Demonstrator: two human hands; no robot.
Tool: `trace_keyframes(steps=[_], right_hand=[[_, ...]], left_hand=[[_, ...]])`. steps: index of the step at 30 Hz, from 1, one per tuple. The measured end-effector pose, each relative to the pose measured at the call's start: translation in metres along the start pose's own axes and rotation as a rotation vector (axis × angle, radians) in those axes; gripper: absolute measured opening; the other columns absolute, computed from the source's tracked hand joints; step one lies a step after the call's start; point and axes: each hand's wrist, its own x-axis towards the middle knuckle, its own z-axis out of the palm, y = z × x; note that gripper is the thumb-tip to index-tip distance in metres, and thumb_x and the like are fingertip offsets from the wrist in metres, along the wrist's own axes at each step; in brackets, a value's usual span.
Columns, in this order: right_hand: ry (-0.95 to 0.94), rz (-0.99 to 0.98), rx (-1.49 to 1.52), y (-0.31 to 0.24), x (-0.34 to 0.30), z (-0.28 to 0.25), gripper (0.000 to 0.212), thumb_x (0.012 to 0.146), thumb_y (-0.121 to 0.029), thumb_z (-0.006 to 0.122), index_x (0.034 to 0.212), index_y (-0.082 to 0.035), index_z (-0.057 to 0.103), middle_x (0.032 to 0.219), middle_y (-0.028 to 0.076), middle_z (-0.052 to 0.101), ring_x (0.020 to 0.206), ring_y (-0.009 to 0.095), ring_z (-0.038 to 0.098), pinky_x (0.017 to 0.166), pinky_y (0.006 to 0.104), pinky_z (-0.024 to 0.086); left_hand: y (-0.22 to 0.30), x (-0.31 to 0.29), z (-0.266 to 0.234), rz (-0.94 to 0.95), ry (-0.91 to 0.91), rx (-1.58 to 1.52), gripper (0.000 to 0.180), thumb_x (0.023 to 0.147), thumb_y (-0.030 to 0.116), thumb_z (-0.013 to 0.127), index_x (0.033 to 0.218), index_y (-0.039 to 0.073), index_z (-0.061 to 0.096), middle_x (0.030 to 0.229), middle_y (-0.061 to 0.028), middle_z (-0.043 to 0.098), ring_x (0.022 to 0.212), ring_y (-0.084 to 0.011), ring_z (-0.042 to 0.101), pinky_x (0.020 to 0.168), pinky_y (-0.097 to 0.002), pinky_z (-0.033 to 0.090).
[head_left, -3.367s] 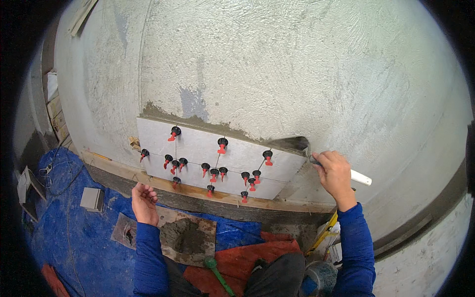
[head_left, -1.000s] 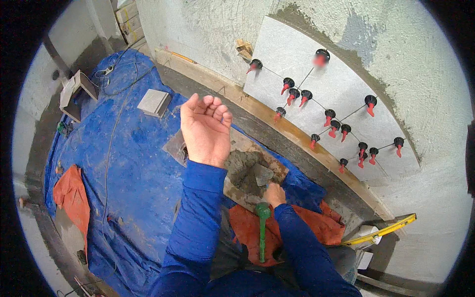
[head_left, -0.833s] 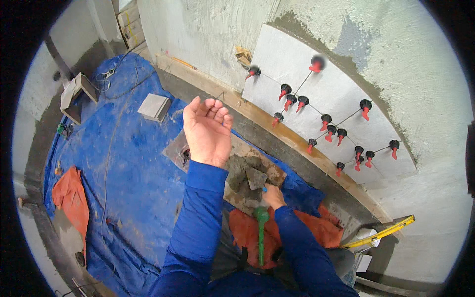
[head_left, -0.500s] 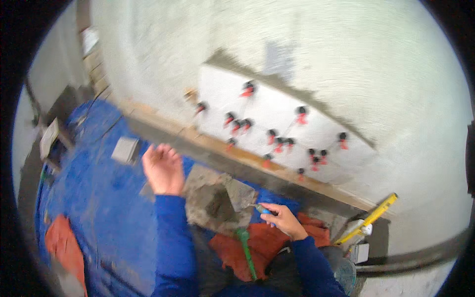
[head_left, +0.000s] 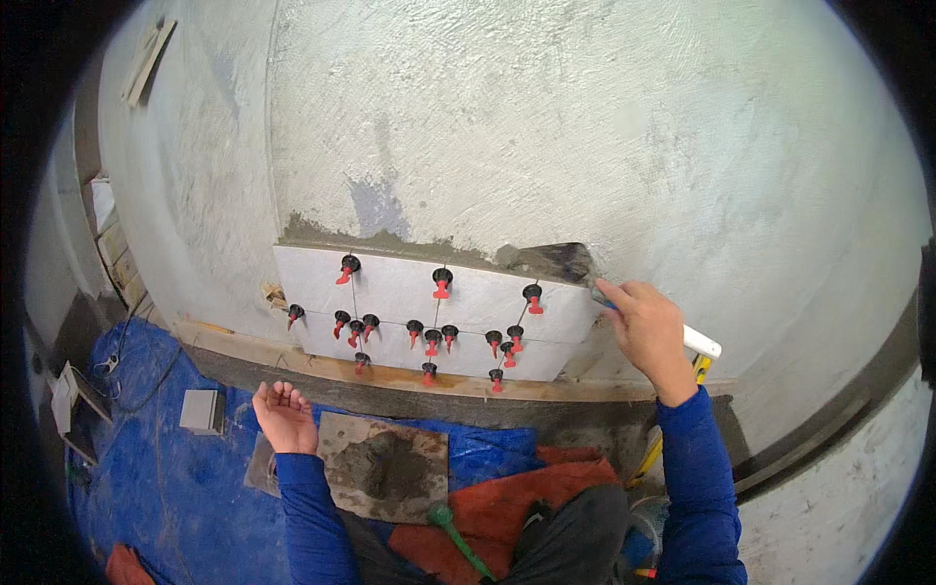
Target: The person installs white rectangular wall tiles using red leveling clips and a spirit level. They press tiles into place, adjust the clips, check alignment with the level, and apply cement with a trowel to the wall surface.
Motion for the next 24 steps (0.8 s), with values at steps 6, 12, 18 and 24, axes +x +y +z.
trace_keyframes(steps=[6,12,18,24], right_hand=[[0.016,-0.122,-0.111,0.005,0.009,-0.008,0.041,0.083,-0.011,0.077,0.124,-0.017,0.074,0.093,0.005,0.066,0.087,0.027,0.066,0.074,0.0412,0.055],[0.008,-0.08,-0.278,0.006,0.007,-0.042,0.04,0.082,-0.01,0.077,0.121,-0.016,0.075,0.09,0.005,0.066,0.088,0.027,0.066,0.074,0.0407,0.054],[0.017,-0.055,-0.071,0.0,0.004,-0.024,0.041,0.081,-0.013,0.077,0.121,-0.02,0.075,0.092,0.005,0.067,0.089,0.028,0.067,0.075,0.0431,0.056],[-0.068,-0.049,-0.116,0.009,0.01,-0.012,0.043,0.08,-0.015,0.08,0.121,-0.02,0.075,0.091,0.004,0.067,0.089,0.027,0.068,0.075,0.0429,0.057]], left_hand=[[-0.005,0.001,0.001,-0.037,0.023,0.026,0.03,0.101,0.041,0.064,0.092,0.012,0.064,0.089,0.0008,0.064,0.074,-0.0139,0.059,0.068,-0.0302,0.049],[0.0,0.005,-0.003,-0.014,-0.009,-0.004,0.031,0.101,0.041,0.063,0.091,0.011,0.063,0.089,-0.0002,0.063,0.075,-0.0144,0.059,0.067,-0.0305,0.049],[-0.003,0.002,0.0,-0.017,0.008,0.033,0.032,0.101,0.042,0.064,0.091,0.011,0.062,0.089,-0.0004,0.063,0.077,-0.0145,0.059,0.07,-0.0307,0.049],[-0.004,-0.003,0.002,-0.011,-0.011,0.043,0.032,0.1,0.042,0.065,0.091,0.011,0.062,0.09,0.0001,0.063,0.077,-0.0142,0.059,0.07,-0.0306,0.049]])
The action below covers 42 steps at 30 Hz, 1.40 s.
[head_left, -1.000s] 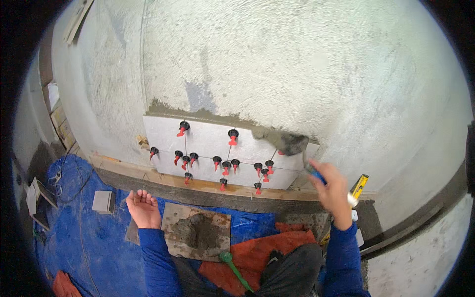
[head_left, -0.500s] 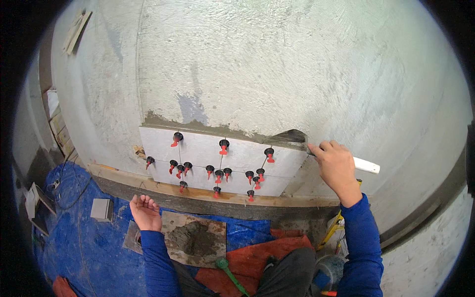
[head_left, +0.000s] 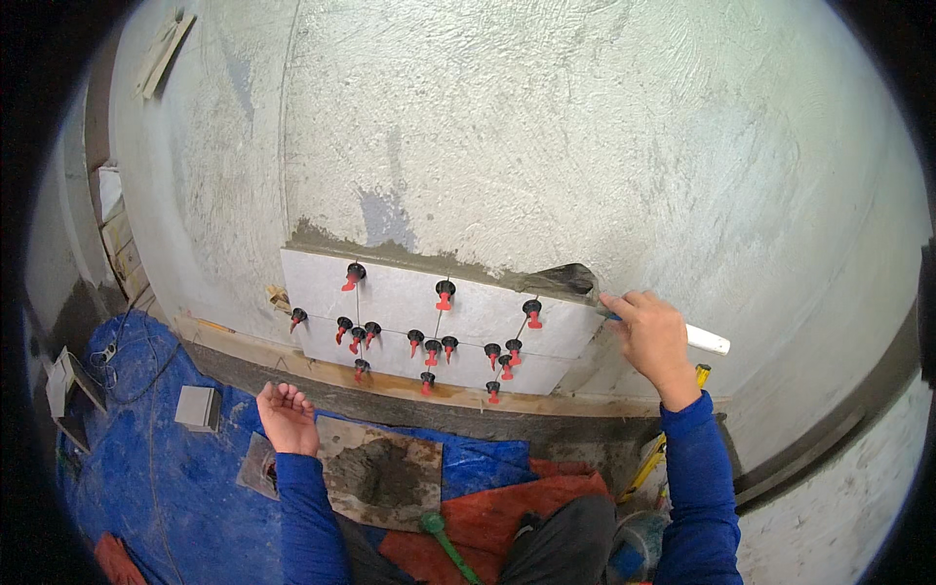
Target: The person installs white rectangular wall tiles using red leveling clips and a spirit level. They press tiles into place, adjust the clips, check alignment with the level, and apply cement with a trowel to the wall surface.
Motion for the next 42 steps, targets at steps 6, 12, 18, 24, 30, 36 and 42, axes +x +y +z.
trace_keyframes(steps=[6,12,18,24,30,36,42], right_hand=[[-0.031,-0.026,0.08,0.002,0.013,-0.005,0.035,0.082,-0.015,0.081,0.116,-0.018,0.079,0.091,0.004,0.069,0.088,0.029,0.067,0.075,0.0425,0.055],[0.025,0.0,0.014,0.017,0.013,-0.023,0.036,0.083,-0.015,0.078,0.119,-0.018,0.078,0.088,0.006,0.066,0.089,0.029,0.067,0.076,0.0445,0.055],[0.045,0.047,0.128,0.01,-0.007,-0.025,0.035,0.083,-0.013,0.079,0.118,-0.013,0.078,0.084,0.01,0.065,0.082,0.032,0.066,0.072,0.0452,0.052],[-0.021,0.027,0.125,0.008,-0.003,-0.002,0.035,0.085,-0.014,0.078,0.12,-0.014,0.077,0.085,0.009,0.065,0.083,0.031,0.067,0.073,0.0457,0.053],[-0.154,-0.025,-0.064,0.023,0.01,-0.027,0.037,0.084,-0.015,0.079,0.121,-0.017,0.078,0.087,0.007,0.067,0.086,0.031,0.068,0.076,0.0442,0.055],[0.007,-0.04,0.008,0.025,0.015,-0.042,0.033,0.083,-0.013,0.079,0.116,-0.017,0.079,0.088,0.006,0.07,0.088,0.029,0.069,0.077,0.043,0.056],[-0.176,-0.031,-0.061,0.027,0.023,-0.023,0.034,0.083,-0.013,0.074,0.117,-0.02,0.078,0.091,0.005,0.07,0.093,0.027,0.071,0.079,0.0433,0.058]], left_hand=[[0.002,0.0,0.004,0.023,0.033,-0.003,0.032,0.1,0.041,0.065,0.091,0.011,0.062,0.088,0.0,0.063,0.076,-0.0143,0.059,0.069,-0.03,0.049],[0.001,-0.001,0.002,0.019,0.006,-0.001,0.031,0.101,0.041,0.064,0.091,0.011,0.062,0.088,0.0002,0.063,0.076,-0.0141,0.059,0.069,-0.0296,0.049],[0.0,0.006,0.001,-0.003,0.008,-0.006,0.031,0.101,0.042,0.063,0.091,0.012,0.061,0.087,0.0009,0.062,0.075,-0.0138,0.059,0.067,-0.0297,0.048],[-0.005,0.003,0.002,-0.009,-0.011,-0.007,0.031,0.101,0.042,0.063,0.091,0.012,0.061,0.087,0.0008,0.061,0.075,-0.0139,0.058,0.068,-0.0292,0.048],[0.001,0.002,-0.001,0.004,0.006,0.013,0.031,0.101,0.042,0.063,0.091,0.012,0.061,0.088,0.0006,0.06,0.076,-0.0138,0.057,0.069,-0.0302,0.047],[0.002,0.006,-0.004,0.01,-0.002,0.024,0.031,0.1,0.042,0.064,0.093,0.012,0.061,0.088,0.0004,0.061,0.076,-0.0137,0.057,0.07,-0.0307,0.047],[-0.003,0.004,-0.002,0.015,-0.007,0.05,0.03,0.1,0.042,0.064,0.094,0.013,0.062,0.089,0.0009,0.061,0.076,-0.0132,0.057,0.07,-0.03,0.047]])
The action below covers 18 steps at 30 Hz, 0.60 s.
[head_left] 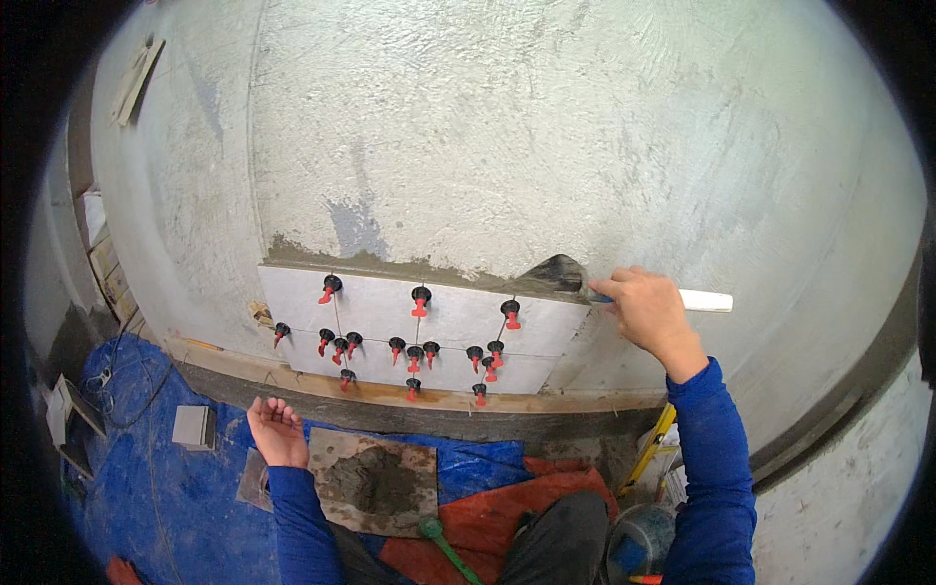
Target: The person installs white rectangular wall tiles using red leveling clips and a spirit level. They press tiles into place, adjust the clips, check alignment with the level, and apply cement with a trowel to the wall surface.
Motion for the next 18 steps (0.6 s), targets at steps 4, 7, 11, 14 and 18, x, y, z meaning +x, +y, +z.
trace_keyframes(steps=[4,7,11,14,18], right_hand=[[0.092,-0.019,0.011,0.01,-0.009,-0.004,0.032,0.083,-0.011,0.078,0.114,-0.016,0.079,0.091,0.005,0.071,0.091,0.027,0.07,0.077,0.0417,0.057],[0.105,-0.007,0.057,0.014,-0.011,0.0,0.033,0.082,-0.011,0.079,0.114,-0.016,0.079,0.091,0.005,0.072,0.091,0.028,0.07,0.077,0.0417,0.057],[0.096,0.035,0.088,0.028,-0.019,0.004,0.033,0.08,-0.011,0.081,0.113,-0.015,0.08,0.091,0.005,0.072,0.09,0.029,0.069,0.077,0.0424,0.056],[0.084,0.017,0.078,0.038,-0.026,0.007,0.033,0.081,-0.012,0.081,0.113,-0.015,0.08,0.092,0.005,0.072,0.09,0.03,0.069,0.077,0.0429,0.056],[0.097,0.101,0.139,0.054,-0.038,0.008,0.034,0.08,-0.013,0.082,0.114,-0.015,0.08,0.092,0.006,0.072,0.091,0.03,0.069,0.079,0.0428,0.056]], left_hand=[[0.005,0.004,-0.004,-0.009,-0.003,-0.019,0.03,0.1,0.042,0.064,0.093,0.013,0.061,0.089,0.0011,0.061,0.076,-0.0134,0.057,0.07,-0.0299,0.047],[0.005,0.006,-0.006,-0.003,-0.026,-0.027,0.03,0.101,0.042,0.063,0.093,0.014,0.06,0.09,0.0012,0.06,0.075,-0.0134,0.056,0.069,-0.0299,0.047],[0.003,0.005,-0.006,-0.021,-0.04,-0.017,0.03,0.101,0.042,0.063,0.094,0.014,0.06,0.09,0.0016,0.059,0.075,-0.0134,0.055,0.069,-0.0296,0.047],[0.002,0.004,-0.004,-0.028,-0.015,-0.008,0.03,0.101,0.042,0.064,0.093,0.014,0.06,0.089,0.0019,0.059,0.075,-0.0133,0.055,0.07,-0.0294,0.046],[0.002,0.005,-0.003,-0.023,-0.018,0.005,0.03,0.101,0.042,0.064,0.092,0.014,0.061,0.088,0.0023,0.06,0.074,-0.0124,0.054,0.069,-0.0294,0.045]])
